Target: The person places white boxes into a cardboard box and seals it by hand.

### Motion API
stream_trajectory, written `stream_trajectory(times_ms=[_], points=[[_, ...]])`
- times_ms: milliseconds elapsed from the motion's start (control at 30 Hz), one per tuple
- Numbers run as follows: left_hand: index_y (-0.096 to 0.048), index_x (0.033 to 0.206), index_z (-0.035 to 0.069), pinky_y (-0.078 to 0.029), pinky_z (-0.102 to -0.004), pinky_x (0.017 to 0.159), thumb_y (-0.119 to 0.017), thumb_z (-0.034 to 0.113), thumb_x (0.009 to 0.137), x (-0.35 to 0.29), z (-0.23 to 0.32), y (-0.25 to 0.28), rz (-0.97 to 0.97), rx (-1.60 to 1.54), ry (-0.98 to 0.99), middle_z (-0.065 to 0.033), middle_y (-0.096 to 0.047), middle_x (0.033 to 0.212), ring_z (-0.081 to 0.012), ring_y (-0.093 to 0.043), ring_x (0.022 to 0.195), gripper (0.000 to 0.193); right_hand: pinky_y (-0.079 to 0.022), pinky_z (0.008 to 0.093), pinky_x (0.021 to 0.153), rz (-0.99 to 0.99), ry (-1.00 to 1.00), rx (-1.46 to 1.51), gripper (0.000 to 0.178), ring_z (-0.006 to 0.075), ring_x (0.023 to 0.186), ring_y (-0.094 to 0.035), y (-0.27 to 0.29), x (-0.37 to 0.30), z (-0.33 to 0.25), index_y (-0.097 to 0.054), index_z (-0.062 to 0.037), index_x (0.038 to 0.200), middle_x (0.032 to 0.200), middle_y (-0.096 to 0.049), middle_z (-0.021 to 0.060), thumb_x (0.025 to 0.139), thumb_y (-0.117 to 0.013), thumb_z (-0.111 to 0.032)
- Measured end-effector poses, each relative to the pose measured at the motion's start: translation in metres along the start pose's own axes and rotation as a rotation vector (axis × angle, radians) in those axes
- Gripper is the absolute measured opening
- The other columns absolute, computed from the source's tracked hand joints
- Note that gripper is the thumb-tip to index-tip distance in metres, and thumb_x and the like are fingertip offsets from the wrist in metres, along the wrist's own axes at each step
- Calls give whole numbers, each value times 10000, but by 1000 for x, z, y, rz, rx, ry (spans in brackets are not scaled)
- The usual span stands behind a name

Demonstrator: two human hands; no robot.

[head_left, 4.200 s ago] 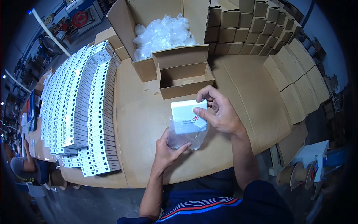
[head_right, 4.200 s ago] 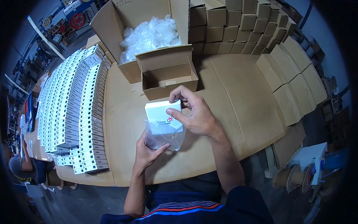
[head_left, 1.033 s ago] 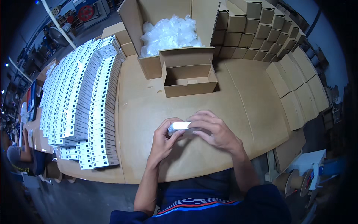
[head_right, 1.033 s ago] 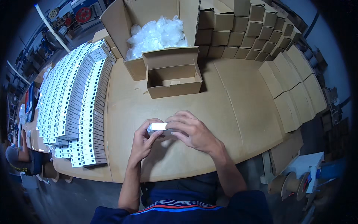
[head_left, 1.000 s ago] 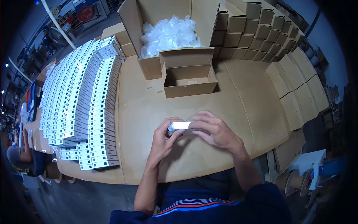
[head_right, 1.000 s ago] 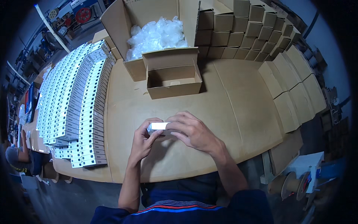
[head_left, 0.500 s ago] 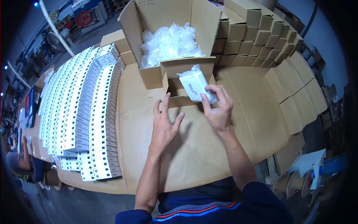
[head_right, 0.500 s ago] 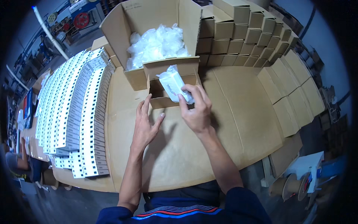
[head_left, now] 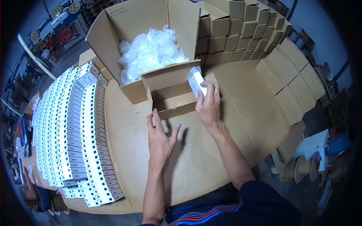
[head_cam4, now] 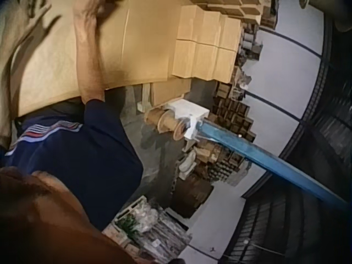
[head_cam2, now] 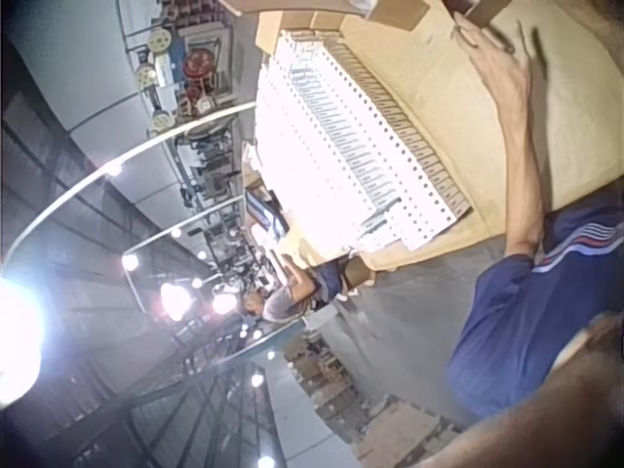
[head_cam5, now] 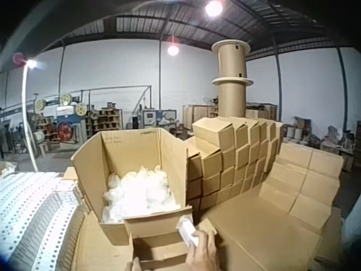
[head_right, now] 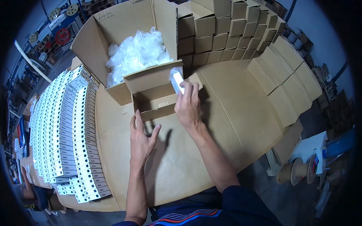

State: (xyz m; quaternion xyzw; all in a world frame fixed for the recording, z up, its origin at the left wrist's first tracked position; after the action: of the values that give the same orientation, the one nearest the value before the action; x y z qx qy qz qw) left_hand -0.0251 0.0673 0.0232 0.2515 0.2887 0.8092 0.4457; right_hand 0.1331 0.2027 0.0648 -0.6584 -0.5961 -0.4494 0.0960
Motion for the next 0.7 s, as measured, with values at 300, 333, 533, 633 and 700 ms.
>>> stream_trajectory(times_ms=[300, 333, 533, 633, 700], points=[[-256, 1579, 10, -470, -490, 1061, -736, 372, 915, -5, 1, -4, 59, -13, -33, -326, -367, 1497, -469, -495, 1317, 895, -511, 533, 791, -153, -31, -121, 252, 497, 934, -599, -14, 9, 37, -497, 43, 1116, 1066, -558, 282, 902, -629, 21], [-256, 1579, 10, -470, -490, 1061, -736, 372, 915, -4, 0, -5, 62, -12, -34, -326, -367, 1497, -469, -495, 1317, 895, -522, 528, 774, -131, -50, -128, 223, 485, 912, -621, -14, 10, 42, -533, 51, 1057, 1027, -593, 280, 885, -666, 7], [-236, 1586, 17, -471, -489, 1057, -729, 311, 928, 0, 0, -12, 63, -4, -56, -328, -373, 1486, -470, -496, 1312, 873, -497, 516, 768, -164, -83, -133, 106, 453, 852, -627, -12, 11, 49, -677, 72, 898, 934, -623, 251, 832, -716, -1], [-230, 1588, 20, -469, -487, 1060, -725, 266, 931, -1, -9, -6, 86, -5, -54, -338, -367, 1490, -482, -486, 1319, 859, -496, 502, 780, -155, -123, -153, 94, 437, 866, -631, -21, 4, 44, -697, 72, 896, 928, -626, 240, 822, -715, 16], [-210, 1592, 17, -478, -486, 1048, -723, 243, 931, -4, -7, 5, 93, -31, -158, -355, -378, 1481, -494, -470, 1327, 866, -495, 481, 806, -165, -139, -150, 111, 428, 903, -633, -27, 1, 47, -708, 53, 924, 956, -634, 239, 861, -697, -37]])
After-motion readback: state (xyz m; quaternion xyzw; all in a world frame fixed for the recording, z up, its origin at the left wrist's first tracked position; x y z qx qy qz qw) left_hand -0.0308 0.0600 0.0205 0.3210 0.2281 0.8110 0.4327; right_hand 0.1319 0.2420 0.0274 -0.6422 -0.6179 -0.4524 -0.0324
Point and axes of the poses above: each hand's wrist, its own x-axis towards the middle knuckle, its own y-axis out of the back of the hand, z = x × y, the point moved 7 cm from there along x, towards the middle knuckle
